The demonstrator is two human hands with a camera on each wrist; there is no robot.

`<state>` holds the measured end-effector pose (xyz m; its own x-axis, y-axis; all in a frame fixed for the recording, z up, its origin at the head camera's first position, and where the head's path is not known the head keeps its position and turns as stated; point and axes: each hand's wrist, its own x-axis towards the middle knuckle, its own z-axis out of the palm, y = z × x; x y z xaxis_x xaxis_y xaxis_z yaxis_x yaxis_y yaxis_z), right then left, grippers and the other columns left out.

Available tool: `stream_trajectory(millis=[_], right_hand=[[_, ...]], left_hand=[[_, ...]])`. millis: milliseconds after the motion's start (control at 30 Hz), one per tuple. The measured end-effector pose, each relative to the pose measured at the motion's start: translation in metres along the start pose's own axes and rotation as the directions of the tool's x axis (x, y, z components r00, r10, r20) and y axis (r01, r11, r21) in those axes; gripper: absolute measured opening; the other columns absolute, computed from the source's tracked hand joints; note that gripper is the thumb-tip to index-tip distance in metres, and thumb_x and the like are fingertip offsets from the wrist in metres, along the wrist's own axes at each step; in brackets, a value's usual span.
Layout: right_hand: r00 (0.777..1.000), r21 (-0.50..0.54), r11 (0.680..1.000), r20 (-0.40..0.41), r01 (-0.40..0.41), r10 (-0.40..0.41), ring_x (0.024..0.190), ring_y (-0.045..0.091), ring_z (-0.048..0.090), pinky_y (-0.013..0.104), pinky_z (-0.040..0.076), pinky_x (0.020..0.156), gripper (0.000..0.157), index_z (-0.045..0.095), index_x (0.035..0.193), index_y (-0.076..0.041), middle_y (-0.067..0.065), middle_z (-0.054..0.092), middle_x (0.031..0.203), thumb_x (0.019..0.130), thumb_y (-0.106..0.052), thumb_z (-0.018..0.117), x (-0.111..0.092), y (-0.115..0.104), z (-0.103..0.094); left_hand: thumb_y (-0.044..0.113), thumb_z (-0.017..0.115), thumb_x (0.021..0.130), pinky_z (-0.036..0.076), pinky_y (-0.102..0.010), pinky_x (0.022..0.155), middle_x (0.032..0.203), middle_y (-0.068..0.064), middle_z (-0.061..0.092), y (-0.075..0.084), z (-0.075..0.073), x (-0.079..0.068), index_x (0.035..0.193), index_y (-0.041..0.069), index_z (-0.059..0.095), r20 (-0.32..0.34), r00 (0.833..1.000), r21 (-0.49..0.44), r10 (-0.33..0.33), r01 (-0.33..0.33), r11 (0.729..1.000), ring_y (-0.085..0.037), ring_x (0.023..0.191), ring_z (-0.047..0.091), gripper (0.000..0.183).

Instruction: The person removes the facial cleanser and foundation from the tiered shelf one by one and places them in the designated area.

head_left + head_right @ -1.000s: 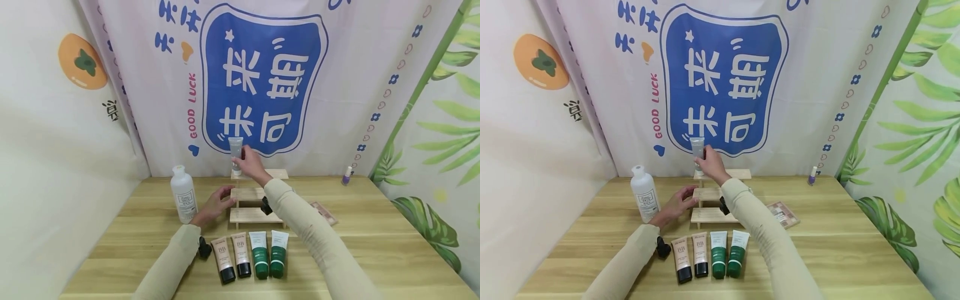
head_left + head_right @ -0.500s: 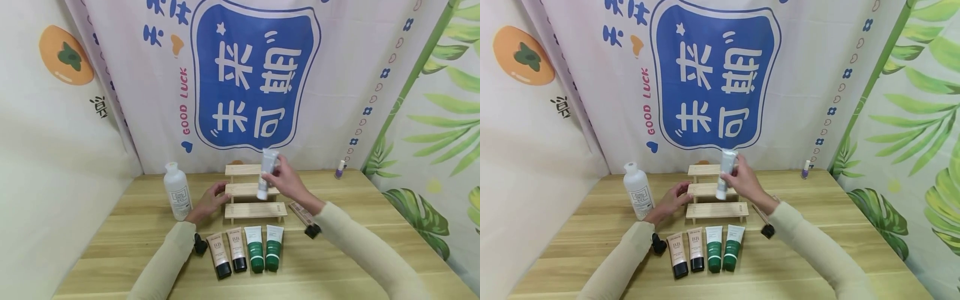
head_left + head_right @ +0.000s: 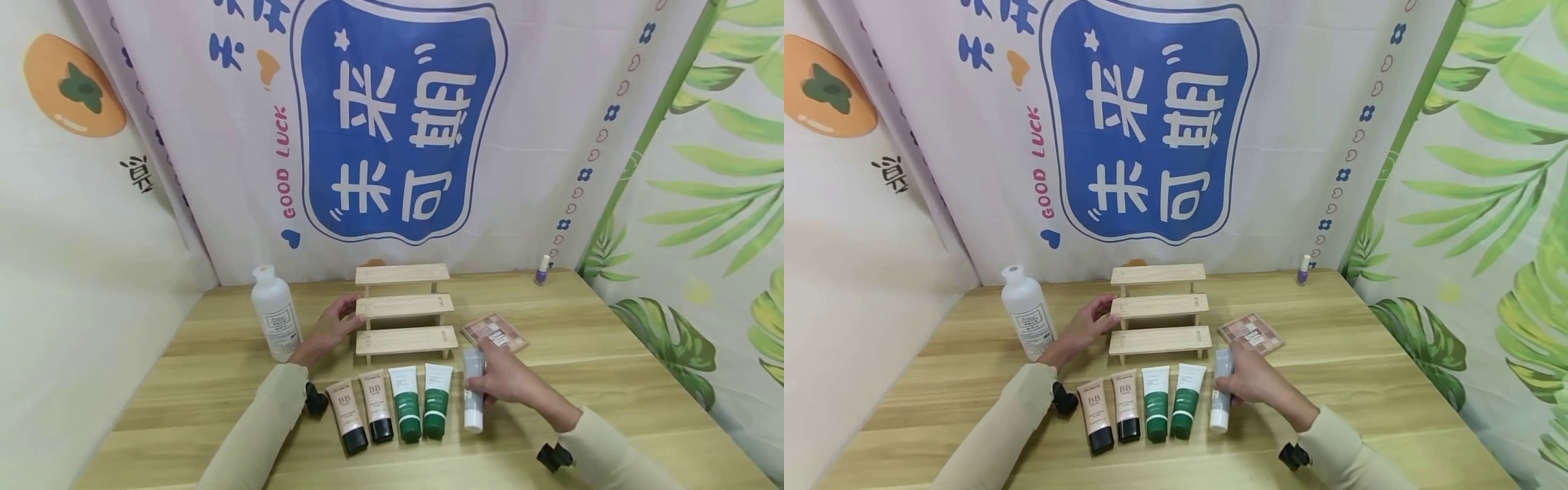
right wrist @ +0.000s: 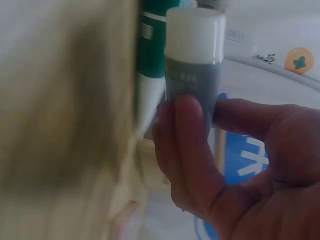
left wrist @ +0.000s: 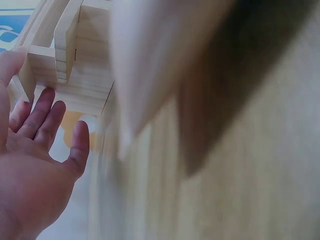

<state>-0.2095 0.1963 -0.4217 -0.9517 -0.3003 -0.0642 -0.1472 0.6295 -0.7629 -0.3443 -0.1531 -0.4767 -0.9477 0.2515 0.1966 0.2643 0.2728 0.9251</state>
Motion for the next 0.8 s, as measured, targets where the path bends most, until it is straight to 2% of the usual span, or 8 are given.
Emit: stream_trajectory(millis=[67, 200, 367, 533, 800], right_hand=[[0.999, 0.006, 1.0, 0.021, -0.024, 0.024, 0.052, 0.021, 0.061, 0.038, 0.057, 0.045, 0.057, 0.045, 0.119, 0.014, 0.014, 0.058, 0.078, 0.077, -0.006, 0.078, -0.001, 0.005, 0.007], [0.997, 0.039, 0.997, 0.055, -0.063, 0.061, 0.052, 0.022, 0.061, 0.037, 0.057, 0.045, 0.047, 0.049, 0.109, 0.012, 0.015, 0.058, 0.078, 0.078, -0.007, 0.078, 0.0, 0.013, 0.016], [0.994, 0.016, 0.996, 0.071, -0.084, 0.083, 0.046, 0.019, 0.06, 0.034, 0.056, 0.042, 0.042, 0.05, 0.105, 0.011, 0.014, 0.059, 0.074, 0.079, -0.01, 0.076, 0.004, 0.017, 0.018], [0.987, 0.011, 0.993, 0.108, -0.119, 0.117, 0.041, 0.016, 0.06, 0.033, 0.056, 0.042, 0.038, 0.051, 0.102, 0.01, 0.015, 0.062, 0.067, 0.083, -0.014, 0.075, 0.007, 0.017, 0.015], [0.988, 0.008, 0.993, 0.1, -0.118, 0.117, 0.04, 0.012, 0.06, 0.029, 0.054, 0.042, 0.032, 0.053, 0.096, 0.007, 0.013, 0.064, 0.062, 0.085, -0.016, 0.073, 0.008, 0.018, 0.015]], left_hand=[[0.019, 0.068, 0.093, 0.031, -0.047, 0.116, 0.14, -0.018, 0.051, -0.001, -0.001, 0.0, 0.141, 0.001, 0.044, 0.001, 1.0, -0.002, -0.007, 0.007, 1.0, -0.034, 0.135, 0.043, 0.057], [0.016, 0.067, 0.093, 0.029, -0.049, 0.117, 0.141, -0.021, 0.049, -0.001, 0.0, -0.003, 0.142, -0.002, 0.041, 0.005, 1.0, -0.014, -0.017, 0.017, 1.0, -0.037, 0.135, 0.041, 0.058], [0.015, 0.068, 0.092, 0.029, -0.049, 0.117, 0.141, -0.021, 0.049, 0.0, 0.001, -0.005, 0.142, -0.001, 0.042, -0.001, 1.0, -0.045, -0.019, 0.019, 0.999, -0.036, 0.135, 0.041, 0.059], [0.017, 0.069, 0.092, 0.032, -0.047, 0.116, 0.14, -0.018, 0.051, 0.002, 0.0, -0.004, 0.142, 0.001, 0.043, -0.019, 1.0, -0.039, -0.024, 0.023, 0.999, -0.034, 0.134, 0.043, 0.059], [0.015, 0.069, 0.092, 0.035, -0.047, 0.114, 0.137, -0.019, 0.052, 0.003, 0.001, -0.002, 0.14, 0.0, 0.045, -0.022, 1.0, -0.037, -0.002, 0.001, 0.999, -0.035, 0.131, 0.045, 0.055]])
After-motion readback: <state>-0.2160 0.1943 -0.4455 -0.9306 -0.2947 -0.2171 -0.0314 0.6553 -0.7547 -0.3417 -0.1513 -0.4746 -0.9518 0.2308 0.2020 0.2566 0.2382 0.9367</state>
